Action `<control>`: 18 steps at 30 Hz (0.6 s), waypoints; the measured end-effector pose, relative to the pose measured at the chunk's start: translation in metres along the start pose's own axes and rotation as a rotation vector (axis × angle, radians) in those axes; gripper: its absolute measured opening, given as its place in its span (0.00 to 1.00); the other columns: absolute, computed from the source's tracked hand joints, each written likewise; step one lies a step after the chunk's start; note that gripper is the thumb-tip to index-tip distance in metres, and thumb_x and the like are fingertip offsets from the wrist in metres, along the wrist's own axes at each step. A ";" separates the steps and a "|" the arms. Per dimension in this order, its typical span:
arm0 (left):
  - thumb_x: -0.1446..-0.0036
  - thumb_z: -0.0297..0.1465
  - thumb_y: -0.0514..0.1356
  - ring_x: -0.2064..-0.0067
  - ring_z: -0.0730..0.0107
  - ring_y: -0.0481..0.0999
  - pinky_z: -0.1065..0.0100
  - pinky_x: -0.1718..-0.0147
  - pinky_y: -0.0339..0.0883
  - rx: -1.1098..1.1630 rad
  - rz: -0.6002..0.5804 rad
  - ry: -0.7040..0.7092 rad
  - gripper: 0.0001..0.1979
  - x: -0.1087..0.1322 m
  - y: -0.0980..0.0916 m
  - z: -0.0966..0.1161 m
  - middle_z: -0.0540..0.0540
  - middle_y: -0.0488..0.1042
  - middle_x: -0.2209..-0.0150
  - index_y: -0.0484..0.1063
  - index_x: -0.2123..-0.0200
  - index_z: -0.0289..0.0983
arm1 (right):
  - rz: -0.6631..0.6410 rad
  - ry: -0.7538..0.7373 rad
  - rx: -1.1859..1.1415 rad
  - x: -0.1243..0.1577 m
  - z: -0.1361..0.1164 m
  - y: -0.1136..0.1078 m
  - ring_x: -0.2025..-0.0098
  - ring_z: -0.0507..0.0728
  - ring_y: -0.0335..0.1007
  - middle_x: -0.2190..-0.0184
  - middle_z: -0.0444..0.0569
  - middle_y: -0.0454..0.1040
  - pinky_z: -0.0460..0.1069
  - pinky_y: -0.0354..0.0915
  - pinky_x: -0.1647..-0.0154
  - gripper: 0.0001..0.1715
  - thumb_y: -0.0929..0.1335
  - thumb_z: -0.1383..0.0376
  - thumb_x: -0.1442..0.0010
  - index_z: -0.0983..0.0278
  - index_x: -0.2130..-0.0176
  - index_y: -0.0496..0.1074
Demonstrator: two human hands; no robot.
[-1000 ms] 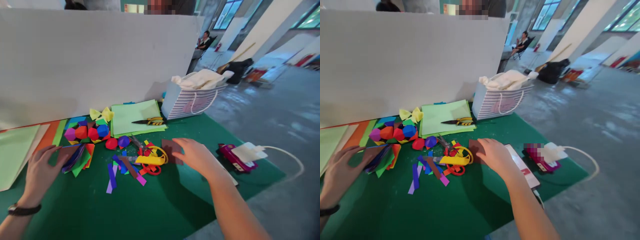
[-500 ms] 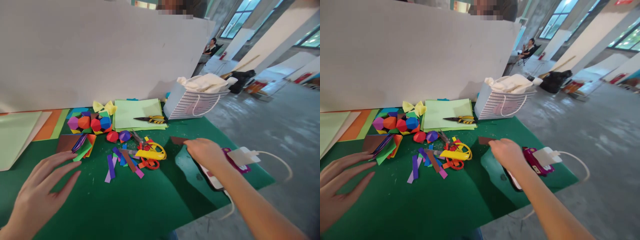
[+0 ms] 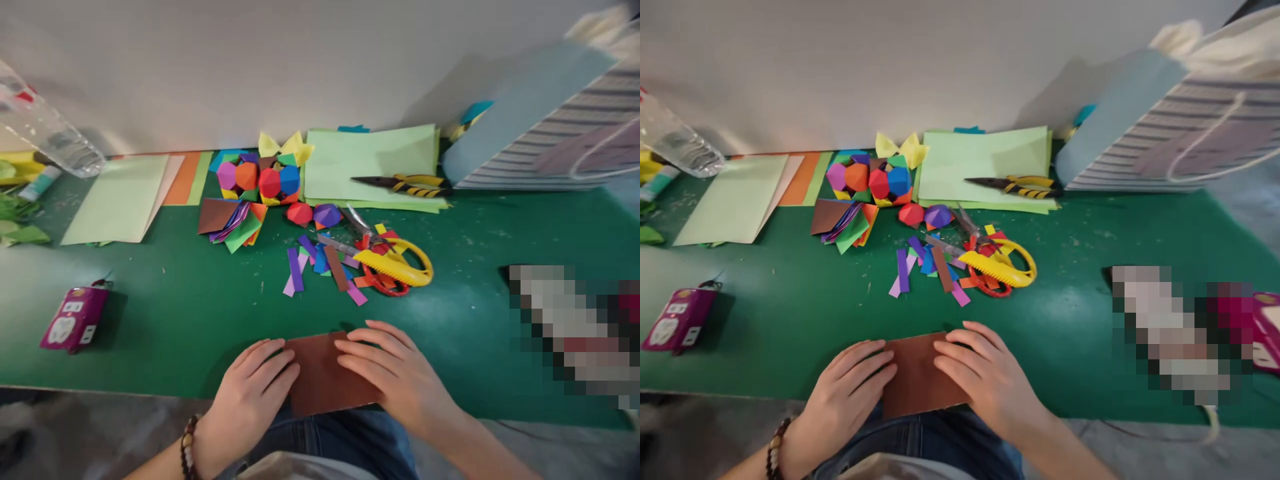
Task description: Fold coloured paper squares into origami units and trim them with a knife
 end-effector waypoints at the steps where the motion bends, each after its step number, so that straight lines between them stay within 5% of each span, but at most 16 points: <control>1: 0.36 0.24 0.52 0.44 0.60 0.75 0.59 0.45 0.72 -0.004 -0.026 0.001 0.14 0.001 0.003 -0.002 0.45 0.79 0.50 0.75 0.52 0.35 | -0.041 -0.016 0.018 0.002 0.002 0.001 0.51 0.54 0.73 0.55 0.44 0.80 0.55 0.65 0.43 0.20 0.60 0.76 0.36 0.60 0.56 0.75; 7: 0.38 0.35 0.57 0.36 0.45 0.64 0.43 0.41 0.66 0.020 -0.184 -0.027 0.23 -0.008 0.011 -0.019 0.39 0.70 0.39 0.69 0.43 0.30 | -0.173 -0.087 0.059 0.004 0.012 -0.002 0.46 0.58 0.70 0.50 0.49 0.78 0.59 0.67 0.44 0.17 0.62 0.71 0.34 0.62 0.50 0.75; 10: 0.37 0.35 0.56 0.36 0.49 0.65 0.45 0.40 0.65 0.005 -0.214 -0.010 0.21 -0.012 0.011 -0.024 0.39 0.70 0.40 0.69 0.43 0.32 | -0.171 -0.071 -0.005 -0.001 0.018 -0.002 0.48 0.58 0.71 0.53 0.47 0.79 0.59 0.69 0.47 0.14 0.64 0.69 0.33 0.60 0.53 0.76; 18: 0.36 0.31 0.56 0.41 0.55 0.71 0.51 0.40 0.66 -0.007 -0.164 0.044 0.13 -0.013 0.010 -0.029 0.39 0.77 0.48 0.73 0.52 0.32 | -0.156 0.249 -0.200 -0.024 0.044 0.014 0.61 0.56 0.69 0.66 0.46 0.77 0.55 0.66 0.56 0.07 0.68 0.60 0.36 0.60 0.62 0.73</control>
Point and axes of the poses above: each hand's wrist, its own x-axis away from the middle knuckle, its own y-axis out of the palm, z = x × y, the point moved 9 cm from there along -x, towards the middle knuckle
